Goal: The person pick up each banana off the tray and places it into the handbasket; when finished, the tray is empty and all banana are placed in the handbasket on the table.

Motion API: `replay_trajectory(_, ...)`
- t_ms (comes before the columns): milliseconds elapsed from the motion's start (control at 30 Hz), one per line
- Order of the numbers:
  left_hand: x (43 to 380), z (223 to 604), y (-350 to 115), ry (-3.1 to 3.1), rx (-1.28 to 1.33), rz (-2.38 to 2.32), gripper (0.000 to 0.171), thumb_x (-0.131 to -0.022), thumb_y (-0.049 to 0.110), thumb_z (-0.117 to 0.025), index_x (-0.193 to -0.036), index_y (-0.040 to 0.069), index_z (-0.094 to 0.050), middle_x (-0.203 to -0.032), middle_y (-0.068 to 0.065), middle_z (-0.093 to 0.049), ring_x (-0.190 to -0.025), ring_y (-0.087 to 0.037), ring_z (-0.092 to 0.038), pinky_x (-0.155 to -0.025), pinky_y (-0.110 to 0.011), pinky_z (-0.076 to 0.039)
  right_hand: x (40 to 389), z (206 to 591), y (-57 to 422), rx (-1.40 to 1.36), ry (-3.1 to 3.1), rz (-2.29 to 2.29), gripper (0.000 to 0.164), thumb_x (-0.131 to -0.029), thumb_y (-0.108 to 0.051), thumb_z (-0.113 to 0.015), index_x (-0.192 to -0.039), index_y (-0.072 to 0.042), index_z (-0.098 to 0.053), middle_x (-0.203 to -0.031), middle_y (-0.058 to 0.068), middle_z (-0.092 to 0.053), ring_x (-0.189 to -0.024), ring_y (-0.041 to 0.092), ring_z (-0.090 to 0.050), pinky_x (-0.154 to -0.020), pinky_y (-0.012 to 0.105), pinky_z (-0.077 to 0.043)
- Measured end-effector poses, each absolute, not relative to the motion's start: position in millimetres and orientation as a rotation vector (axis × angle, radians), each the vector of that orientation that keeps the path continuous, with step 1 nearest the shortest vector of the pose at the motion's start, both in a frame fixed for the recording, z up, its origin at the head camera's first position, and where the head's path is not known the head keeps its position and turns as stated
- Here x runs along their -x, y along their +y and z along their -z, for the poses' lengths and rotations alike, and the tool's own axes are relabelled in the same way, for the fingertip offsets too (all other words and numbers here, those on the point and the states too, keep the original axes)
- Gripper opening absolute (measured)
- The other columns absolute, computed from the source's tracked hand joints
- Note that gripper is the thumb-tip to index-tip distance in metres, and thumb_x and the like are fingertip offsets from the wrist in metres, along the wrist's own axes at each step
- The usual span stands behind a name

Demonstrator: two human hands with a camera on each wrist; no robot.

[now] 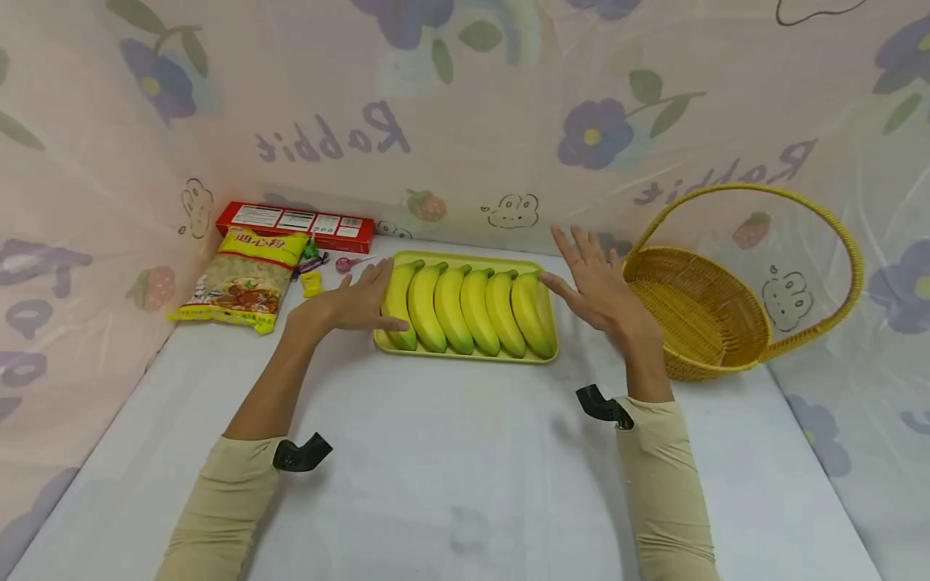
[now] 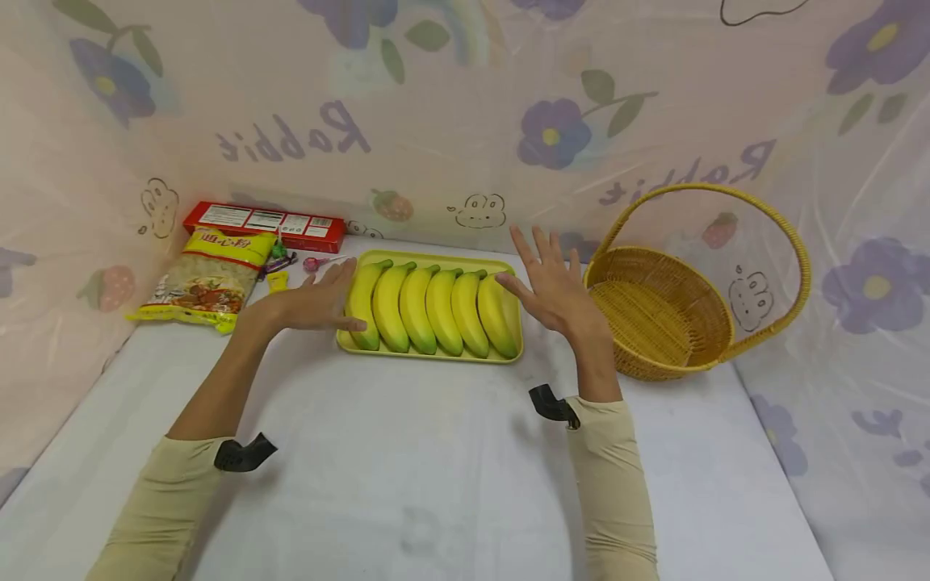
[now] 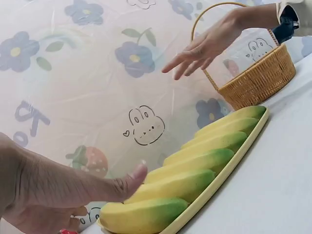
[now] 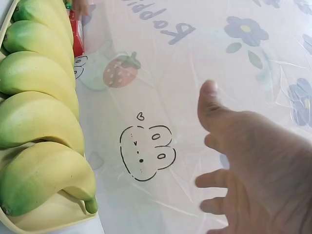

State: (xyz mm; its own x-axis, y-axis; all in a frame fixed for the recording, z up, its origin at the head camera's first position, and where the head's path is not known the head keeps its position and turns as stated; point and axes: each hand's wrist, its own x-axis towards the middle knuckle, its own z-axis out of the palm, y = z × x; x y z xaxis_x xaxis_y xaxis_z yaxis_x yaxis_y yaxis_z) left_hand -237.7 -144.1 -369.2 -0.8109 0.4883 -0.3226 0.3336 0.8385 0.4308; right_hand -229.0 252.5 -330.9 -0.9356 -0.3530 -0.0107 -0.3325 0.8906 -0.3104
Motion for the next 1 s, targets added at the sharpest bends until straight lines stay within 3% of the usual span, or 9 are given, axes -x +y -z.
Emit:
replay_trajectory(233, 241, 387, -155, 2.454, -0.52, -0.556, 0.131, -0.09, 0.056, -0.076, -0.162, -0.009, 0.012, -0.174, -0.029, 0.012, -0.164, -0.045, 0.007, -0.135, -0.059, -0.003, 226, 337, 259, 0.586, 2.779, 0.571, 0.078, -0.11, -0.056, -0.038, -0.169, -0.026, 0.003, -0.179, 0.012, -0.004, -0.165, 0.043, -0.007, -0.132, 0.068, -0.012)
replay_trajectory(367, 244, 392, -157, 2.425, -0.486, -0.518, 0.132, -0.088, 0.055, -0.079, -0.163, -0.008, 0.01, -0.174, -0.028, 0.01, -0.164, -0.044, 0.006, -0.135, -0.058, -0.003, 227, 342, 259, 0.573, 2.661, 0.557, 0.079, -0.111, -0.051, -0.042, -0.17, -0.019, 0.001, -0.178, 0.014, -0.007, -0.164, 0.043, -0.012, -0.133, 0.065, -0.014)
replay_trajectory(600, 253, 396, -158, 2.419, -0.494, -0.372, 0.129, -0.087, 0.052, -0.081, -0.163, -0.009, 0.002, -0.173, -0.03, 0.007, -0.163, -0.047, 0.003, -0.134, -0.061, -0.006, 242, 344, 249, 0.506, 2.615, 0.422, 0.081, -0.11, -0.044, -0.051, -0.169, -0.009, -0.009, -0.17, 0.027, -0.03, -0.154, 0.049, -0.035, -0.127, 0.066, -0.029)
replay_trajectory(800, 258, 393, -155, 2.429, -0.483, -0.302, 0.128, -0.086, 0.054, -0.081, -0.164, -0.008, -0.001, -0.174, -0.029, 0.006, -0.163, -0.047, 0.0, -0.133, -0.063, -0.009, 257, 339, 237, 0.461, 2.597, 0.32, 0.082, -0.109, -0.041, -0.054, -0.166, 0.002, -0.013, -0.167, 0.029, -0.033, -0.154, 0.048, -0.035, -0.128, 0.065, -0.03)
replay_trajectory(833, 259, 392, -155, 2.432, -0.48, -0.3, 0.128, -0.086, 0.054, -0.081, -0.164, -0.008, -0.001, -0.174, -0.028, 0.006, -0.163, -0.047, 0.0, -0.133, -0.063, -0.009, 260, 338, 234, 0.453, 2.593, 0.308, 0.082, -0.108, -0.041, -0.055, -0.165, 0.003, -0.015, -0.166, 0.029, -0.036, -0.151, 0.048, -0.041, -0.126, 0.064, -0.033)
replay_trajectory(900, 259, 392, -154, 2.431, -0.476, -0.288, 0.129, -0.086, 0.054, -0.082, -0.164, -0.008, 0.0, -0.174, -0.028, 0.006, -0.163, -0.047, 0.0, -0.133, -0.063, -0.01, 265, 337, 228, 0.44, 2.581, 0.275, 0.071, -0.107, -0.042, -0.057, -0.157, 0.005, -0.036, -0.148, 0.029, -0.057, -0.134, 0.045, -0.06, -0.115, 0.058, -0.047)
replay_trajectory(933, 259, 392, -153, 2.429, -0.477, -0.279, 0.129, -0.085, 0.055, -0.082, -0.164, -0.008, 0.0, -0.174, -0.029, 0.006, -0.163, -0.048, 0.0, -0.133, -0.063, -0.01, 267, 337, 226, 0.429, 2.573, 0.25, 0.064, -0.106, -0.043, -0.058, -0.147, 0.005, -0.047, -0.131, 0.026, -0.067, -0.117, 0.04, -0.068, -0.106, 0.052, -0.054)
replay_trajectory(1000, 258, 394, -151, 2.42, -0.472, -0.284, 0.129, -0.086, 0.054, -0.081, -0.164, -0.008, 0.001, -0.174, -0.029, 0.006, -0.163, -0.048, 0.001, -0.133, -0.063, -0.009, 270, 338, 221, 0.398, 2.553, 0.209, 0.048, -0.105, -0.044, -0.06, -0.119, 0.001, -0.061, -0.091, 0.014, -0.07, -0.081, 0.026, -0.068, -0.083, 0.038, -0.056)
